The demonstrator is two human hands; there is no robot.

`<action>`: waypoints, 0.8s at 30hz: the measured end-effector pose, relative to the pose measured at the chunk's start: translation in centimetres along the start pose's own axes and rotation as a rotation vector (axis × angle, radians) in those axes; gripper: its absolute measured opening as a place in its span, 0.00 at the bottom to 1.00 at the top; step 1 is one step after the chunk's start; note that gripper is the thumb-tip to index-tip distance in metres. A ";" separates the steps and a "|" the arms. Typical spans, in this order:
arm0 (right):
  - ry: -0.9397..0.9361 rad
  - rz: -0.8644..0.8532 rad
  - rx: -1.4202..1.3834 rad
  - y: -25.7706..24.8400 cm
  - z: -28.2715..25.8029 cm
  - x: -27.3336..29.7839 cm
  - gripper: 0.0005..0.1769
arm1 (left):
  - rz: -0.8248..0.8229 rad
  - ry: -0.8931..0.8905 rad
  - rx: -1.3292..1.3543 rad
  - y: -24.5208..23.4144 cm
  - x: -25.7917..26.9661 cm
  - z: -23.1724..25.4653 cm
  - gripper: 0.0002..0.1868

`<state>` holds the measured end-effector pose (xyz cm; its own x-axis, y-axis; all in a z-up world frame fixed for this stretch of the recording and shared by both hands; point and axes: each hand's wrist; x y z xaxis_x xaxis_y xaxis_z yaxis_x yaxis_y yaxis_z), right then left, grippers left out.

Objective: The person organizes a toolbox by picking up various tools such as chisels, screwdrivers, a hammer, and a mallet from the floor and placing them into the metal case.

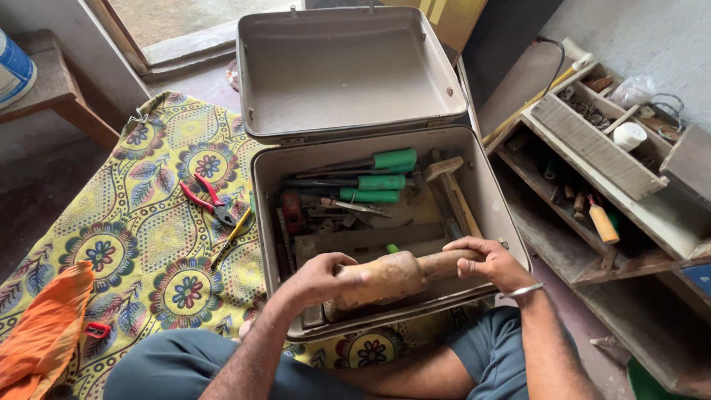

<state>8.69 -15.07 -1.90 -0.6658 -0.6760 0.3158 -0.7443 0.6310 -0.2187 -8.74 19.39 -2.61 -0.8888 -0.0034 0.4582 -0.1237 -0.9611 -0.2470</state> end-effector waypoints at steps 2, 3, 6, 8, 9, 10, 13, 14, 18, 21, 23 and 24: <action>0.015 0.042 0.073 -0.4 0.7 -0.2 0.21 | -0.032 0.040 -0.040 0.7 0.4 0.1 0.42; 0.026 0.054 0.112 -0.5 1.1 -0.2 0.21 | -0.048 0.063 -0.059 1.1 0.6 0.5 0.44; 0.051 0.064 0.195 -0.4 2.0 -0.5 0.20 | -0.043 -0.003 -0.129 1.4 1.3 2.2 0.43; 0.060 0.045 0.205 -0.3 2.2 -0.7 0.20 | -0.055 -0.073 -0.098 1.3 2.1 3.4 0.42; 0.029 0.047 0.273 -0.3 2.1 -0.5 0.19 | -0.061 -0.110 -0.083 1.3 2.4 3.8 0.42; -0.001 0.049 0.342 -0.4 2.0 -0.4 0.19 | -0.060 -0.055 -0.120 1.4 2.6 4.1 0.41; 0.060 0.046 0.362 -0.5 1.3 -0.1 0.17 | -0.060 0.057 -0.200 1.5 2.8 4.0 0.41; 0.107 0.043 0.337 -0.4 1.1 0.1 0.17 | -0.065 0.061 -0.209 1.3 2.7 3.7 0.40; 0.179 0.094 0.410 0.8 0.0 0.2 0.16 | -0.102 0.121 -0.236 1.2 2.0 3.0 0.41; 0.073 0.120 0.411 2.3 -1.9 0.4 0.20 | -0.093 0.121 -0.207 1.2 2.0 2.5 0.44; 0.023 0.146 0.557 3.6 -3.7 1.0 0.23 | -0.110 0.084 -0.231 1.1 1.9 2.5 0.43; 0.033 0.130 0.650 4.6 -4.6 1.1 0.23 | -0.118 0.065 -0.243 1.2 1.9 2.5 0.42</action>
<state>4.80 -11.16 1.70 -0.7582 -0.5914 0.2746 -0.5441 0.3417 -0.7663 -9.45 17.58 0.14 -0.8875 0.1299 0.4421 -0.3233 -0.8591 -0.3967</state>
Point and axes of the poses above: each hand's wrist, its own x-axis away from the middle knuckle, its own y-axis out of the palm, z = x × y, and after that the axes turned 2 degrees about x, right-handed
